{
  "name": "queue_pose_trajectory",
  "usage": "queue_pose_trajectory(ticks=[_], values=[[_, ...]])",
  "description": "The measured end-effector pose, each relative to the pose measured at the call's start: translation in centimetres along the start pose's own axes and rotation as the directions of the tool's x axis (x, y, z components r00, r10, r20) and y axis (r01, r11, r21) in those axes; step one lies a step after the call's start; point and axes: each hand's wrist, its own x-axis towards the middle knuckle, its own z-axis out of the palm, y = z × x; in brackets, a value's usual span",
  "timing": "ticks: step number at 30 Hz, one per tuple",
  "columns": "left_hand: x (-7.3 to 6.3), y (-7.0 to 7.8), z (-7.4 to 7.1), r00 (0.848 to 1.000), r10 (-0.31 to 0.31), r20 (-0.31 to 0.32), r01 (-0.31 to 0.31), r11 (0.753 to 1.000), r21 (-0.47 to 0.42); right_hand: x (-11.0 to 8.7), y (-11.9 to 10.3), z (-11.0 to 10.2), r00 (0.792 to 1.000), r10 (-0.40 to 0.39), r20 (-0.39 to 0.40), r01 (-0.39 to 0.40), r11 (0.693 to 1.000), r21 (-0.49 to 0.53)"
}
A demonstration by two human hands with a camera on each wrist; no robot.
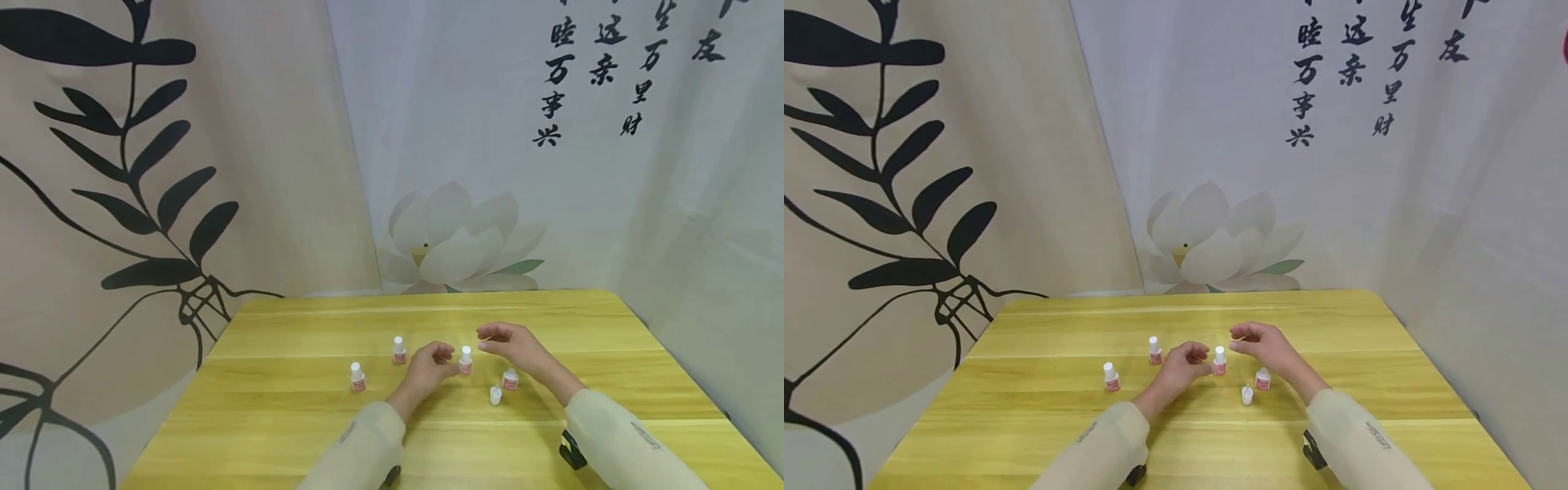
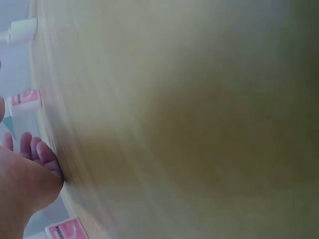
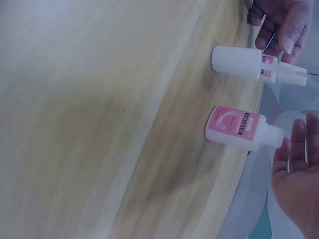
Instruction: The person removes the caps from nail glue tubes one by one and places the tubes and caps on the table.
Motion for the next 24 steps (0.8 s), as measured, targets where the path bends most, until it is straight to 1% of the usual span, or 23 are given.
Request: queue_pose_trajectory(ticks=[3,7,10,15,19,24], values=[[0.1,0.1,0.0,1.0,-0.018,0.0,0.018,1.0,-0.009,0.4,0.0,0.1,1.0,0.003,0.021,-0.003,1.0,0.0],[0.3,0.0,0.2,0.999,-0.038,0.018,0.039,0.999,-0.021,0.8,-0.1,0.2,0.999,-0.002,0.048,0.003,1.0,-0.009],[0.4,-0.2,0.5,0.999,-0.035,0.025,0.035,0.999,-0.017,1.1,-0.1,0.3,0.998,-0.003,0.063,0.004,1.0,-0.021],[0.7,-0.4,0.7,1.0,-0.016,0.013,0.016,1.0,-0.012,1.6,0.1,0.5,0.997,0.007,0.082,-0.005,1.0,-0.028],[0.6,-0.3,0.8,1.0,-0.013,0.003,0.013,1.0,-0.012,1.9,0.3,0.7,0.995,-0.003,0.104,0.006,1.0,-0.026],[0.4,-0.1,1.0,1.0,-0.004,0.001,0.004,1.0,0.002,2.0,0.5,1.0,0.993,0.014,0.12,-0.011,1.0,-0.028]])
